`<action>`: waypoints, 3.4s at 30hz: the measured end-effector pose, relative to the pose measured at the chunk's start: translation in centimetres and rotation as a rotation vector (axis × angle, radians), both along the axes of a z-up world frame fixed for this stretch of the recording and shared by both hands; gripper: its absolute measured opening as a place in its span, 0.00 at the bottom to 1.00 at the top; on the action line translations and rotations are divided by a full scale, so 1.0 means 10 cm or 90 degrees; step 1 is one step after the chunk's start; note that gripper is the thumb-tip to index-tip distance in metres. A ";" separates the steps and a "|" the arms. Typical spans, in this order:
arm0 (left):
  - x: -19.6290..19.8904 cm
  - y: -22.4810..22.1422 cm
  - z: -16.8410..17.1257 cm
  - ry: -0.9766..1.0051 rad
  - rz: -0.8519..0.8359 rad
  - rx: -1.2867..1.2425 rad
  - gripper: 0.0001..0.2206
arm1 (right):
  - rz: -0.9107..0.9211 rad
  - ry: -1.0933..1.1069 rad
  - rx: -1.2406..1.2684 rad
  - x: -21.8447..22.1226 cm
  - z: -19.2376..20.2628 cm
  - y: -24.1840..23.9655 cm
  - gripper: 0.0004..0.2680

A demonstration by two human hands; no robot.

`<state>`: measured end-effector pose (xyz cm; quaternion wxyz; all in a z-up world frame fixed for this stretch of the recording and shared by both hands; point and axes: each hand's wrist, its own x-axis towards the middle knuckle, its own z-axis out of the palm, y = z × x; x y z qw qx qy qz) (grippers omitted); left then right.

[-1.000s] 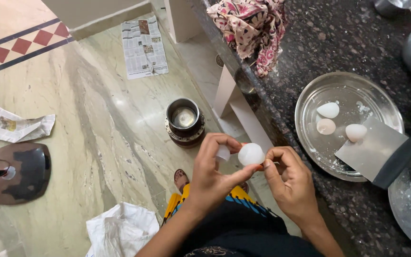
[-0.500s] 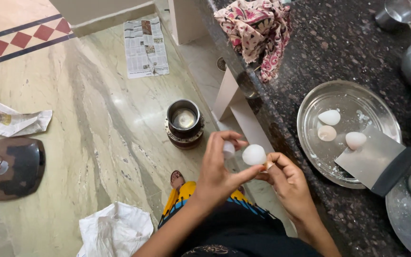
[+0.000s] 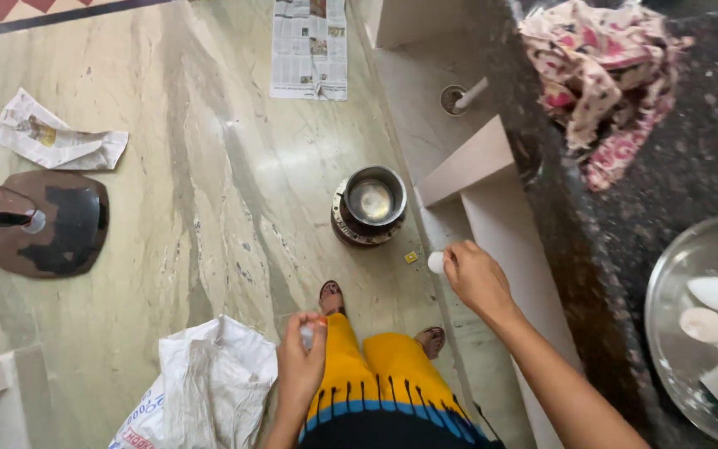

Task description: Cleaning a production area by scraping residue off plates and stirring/cleaning a metal pot.

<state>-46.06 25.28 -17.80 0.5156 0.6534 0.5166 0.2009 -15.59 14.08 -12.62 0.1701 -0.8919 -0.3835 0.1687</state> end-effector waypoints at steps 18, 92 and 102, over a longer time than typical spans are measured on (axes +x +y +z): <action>-2.29 -1.33 -3.52 0.114 0.139 0.005 0.03 | 0.160 -0.149 -0.232 0.90 -3.75 1.86 0.05; -2.19 -1.31 -3.72 0.077 0.431 -0.653 0.16 | 0.412 -0.202 -0.167 1.06 -3.46 1.92 0.06; -1.90 -0.67 -3.59 -0.082 0.314 -0.546 0.14 | -0.048 -0.112 0.179 0.03 -0.72 0.65 0.05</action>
